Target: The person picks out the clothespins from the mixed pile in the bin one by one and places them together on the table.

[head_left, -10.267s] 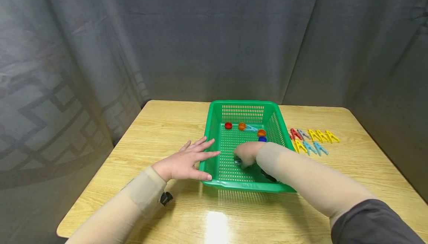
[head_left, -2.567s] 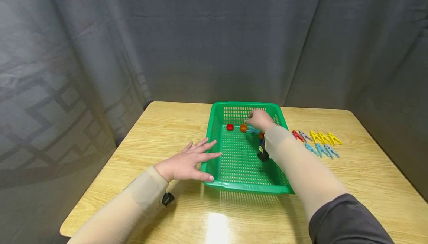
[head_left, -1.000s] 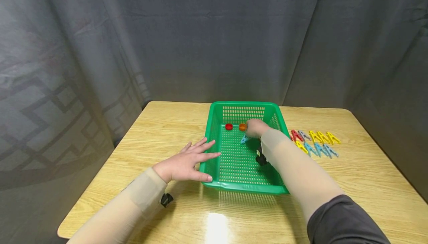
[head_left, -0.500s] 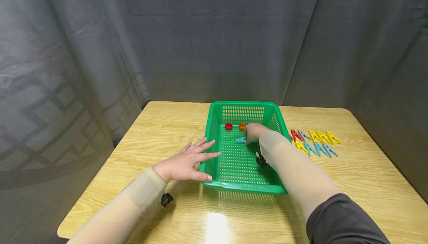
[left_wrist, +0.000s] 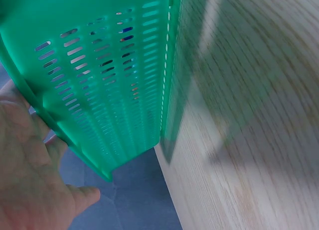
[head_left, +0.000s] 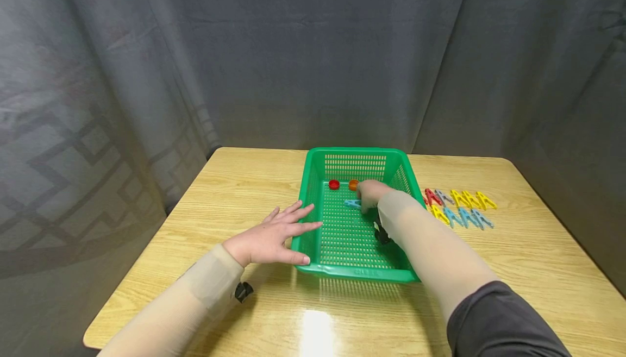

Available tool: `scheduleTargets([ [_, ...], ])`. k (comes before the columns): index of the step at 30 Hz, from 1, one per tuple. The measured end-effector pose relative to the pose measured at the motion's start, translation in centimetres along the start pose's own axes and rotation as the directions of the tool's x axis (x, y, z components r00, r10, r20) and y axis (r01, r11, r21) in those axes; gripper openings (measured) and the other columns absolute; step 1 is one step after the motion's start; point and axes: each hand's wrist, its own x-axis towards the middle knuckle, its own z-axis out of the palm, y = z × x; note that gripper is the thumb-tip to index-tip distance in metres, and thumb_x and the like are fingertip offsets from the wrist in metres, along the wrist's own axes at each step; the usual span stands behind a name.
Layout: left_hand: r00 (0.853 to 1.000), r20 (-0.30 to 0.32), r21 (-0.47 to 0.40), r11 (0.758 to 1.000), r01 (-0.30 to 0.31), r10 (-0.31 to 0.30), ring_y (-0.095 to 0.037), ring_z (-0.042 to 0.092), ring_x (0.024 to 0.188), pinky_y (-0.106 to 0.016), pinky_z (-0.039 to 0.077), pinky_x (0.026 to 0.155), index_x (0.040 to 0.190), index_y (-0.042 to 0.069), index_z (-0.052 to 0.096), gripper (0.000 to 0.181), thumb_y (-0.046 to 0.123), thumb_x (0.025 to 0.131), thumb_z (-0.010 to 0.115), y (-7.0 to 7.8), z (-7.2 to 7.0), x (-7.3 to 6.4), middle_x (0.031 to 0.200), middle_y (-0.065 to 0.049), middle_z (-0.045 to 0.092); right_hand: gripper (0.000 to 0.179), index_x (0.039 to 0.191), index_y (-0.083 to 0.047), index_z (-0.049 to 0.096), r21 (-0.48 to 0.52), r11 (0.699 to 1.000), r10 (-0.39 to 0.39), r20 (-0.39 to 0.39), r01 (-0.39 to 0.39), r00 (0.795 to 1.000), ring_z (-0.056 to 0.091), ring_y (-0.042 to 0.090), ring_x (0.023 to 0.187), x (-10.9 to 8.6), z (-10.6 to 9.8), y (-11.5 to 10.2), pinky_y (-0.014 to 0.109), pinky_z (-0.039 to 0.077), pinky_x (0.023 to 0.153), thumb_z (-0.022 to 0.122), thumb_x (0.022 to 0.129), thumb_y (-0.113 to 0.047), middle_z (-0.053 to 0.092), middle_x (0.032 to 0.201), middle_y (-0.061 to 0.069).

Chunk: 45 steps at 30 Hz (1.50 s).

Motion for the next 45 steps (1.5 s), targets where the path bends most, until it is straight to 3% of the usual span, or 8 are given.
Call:
scheduleTargets([
  [4, 1.000, 0.003, 0.003, 1.000, 0.002, -0.002, -0.015, -0.007, 0.146, -0.062, 0.000, 0.111, 0.150, 0.034, 0.032, 0.075, 0.058, 0.086, 0.062, -0.1, 0.0, 0.0, 0.160, 0.011, 0.002, 0.026, 0.105, -0.005, 0.066, -0.012, 1.000, -0.013, -0.006, 0.013, 1.000, 0.048, 0.020, 0.079, 0.0, -0.1, 0.1, 0.030, 0.043, 0.067, 0.074, 0.080, -0.007, 0.062, 0.099, 0.007],
  [8, 1.000, 0.006, 0.003, 1.000, 0.003, -0.003, -0.014, -0.008, 0.146, -0.062, 0.000, 0.111, 0.150, 0.035, 0.032, 0.075, 0.059, 0.086, 0.061, -0.1, 0.0, 0.0, 0.160, 0.012, 0.002, 0.011, 0.083, -0.008, 0.059, 0.016, 0.999, -0.031, -0.002, 0.031, 1.000, 0.037, 0.017, 0.067, 0.1, -0.1, 0.2, 0.030, 0.032, 0.059, 0.069, 0.080, -0.005, 0.047, 0.077, 0.002],
  [11, 1.000, 0.008, 0.006, 1.000, 0.004, -0.004, -0.013, -0.008, 0.146, -0.061, 0.000, 0.111, 0.150, 0.035, 0.032, 0.076, 0.061, 0.085, 0.060, -0.1, 0.0, 0.0, 0.160, 0.012, 0.001, 0.021, 0.071, -0.012, 0.048, 0.052, 0.998, -0.037, -0.004, 0.037, 0.999, 0.029, 0.016, 0.061, 0.1, -0.2, 0.3, 0.030, 0.026, 0.056, 0.066, 0.079, -0.004, 0.032, 0.068, 0.000],
  [16, 1.000, 0.007, 0.013, 1.000, 0.007, -0.007, -0.013, -0.008, 0.146, -0.061, 0.001, 0.111, 0.150, 0.036, 0.032, 0.076, 0.061, 0.085, 0.060, 0.0, -0.1, 0.1, 0.160, 0.012, 0.001, 0.027, 0.066, -0.014, 0.046, 0.108, 0.993, -0.052, -0.008, 0.052, 0.999, 0.026, 0.014, 0.056, 0.1, -0.5, 0.2, 0.029, 0.027, 0.053, 0.069, 0.080, -0.006, 0.030, 0.064, -0.001],
  [21, 1.000, 0.006, 0.009, 1.000, 0.006, -0.006, -0.014, -0.008, 0.146, -0.062, 0.001, 0.111, 0.150, 0.033, 0.033, 0.075, 0.057, 0.086, 0.063, 0.0, -0.1, 0.1, 0.160, 0.012, 0.002, 0.013, 0.081, -0.008, 0.062, 0.131, 0.989, -0.057, -0.035, 0.061, 0.998, 0.044, 0.017, 0.068, -0.5, -1.3, -0.2, 0.031, 0.040, 0.061, 0.073, 0.083, -0.014, 0.050, 0.078, 0.002],
  [24, 1.000, 0.009, 0.013, 1.000, 0.009, -0.009, -0.014, -0.008, 0.146, -0.062, 0.000, 0.111, 0.150, 0.033, 0.033, 0.075, 0.057, 0.086, 0.063, 0.0, -0.1, 0.1, 0.160, 0.012, 0.001, 0.026, 0.103, -0.003, 0.066, 0.134, 0.989, -0.056, -0.057, 0.063, 0.997, 0.055, 0.023, 0.088, -0.9, -1.7, -0.5, 0.037, 0.048, 0.074, 0.074, 0.084, -0.019, 0.061, 0.101, 0.008],
  [27, 1.000, 0.013, 0.016, 1.000, 0.010, -0.010, -0.014, -0.008, 0.146, -0.061, 0.000, 0.111, 0.150, 0.035, 0.032, 0.076, 0.060, 0.085, 0.061, 0.0, -0.1, 0.1, 0.160, 0.012, 0.001, 0.036, 0.114, -0.001, 0.064, 0.129, 0.990, -0.054, -0.056, 0.061, 0.997, 0.058, 0.028, 0.100, -1.3, -2.1, -0.7, 0.041, 0.049, 0.082, 0.074, 0.085, -0.021, 0.062, 0.114, 0.013],
  [45, 1.000, 0.012, 0.016, 1.000, 0.010, -0.010, -0.013, -0.008, 0.146, -0.062, 0.000, 0.111, 0.151, 0.035, 0.032, 0.077, 0.065, 0.084, 0.057, 0.1, -0.2, 0.1, 0.160, 0.012, 0.000, 0.030, 0.111, -0.003, 0.066, 0.078, 0.988, -0.126, -0.084, 0.133, 0.988, 0.058, 0.030, 0.106, -4.6, -5.6, -1.5, 0.044, 0.049, 0.087, 0.071, 0.087, -0.022, 0.062, 0.117, 0.013],
])
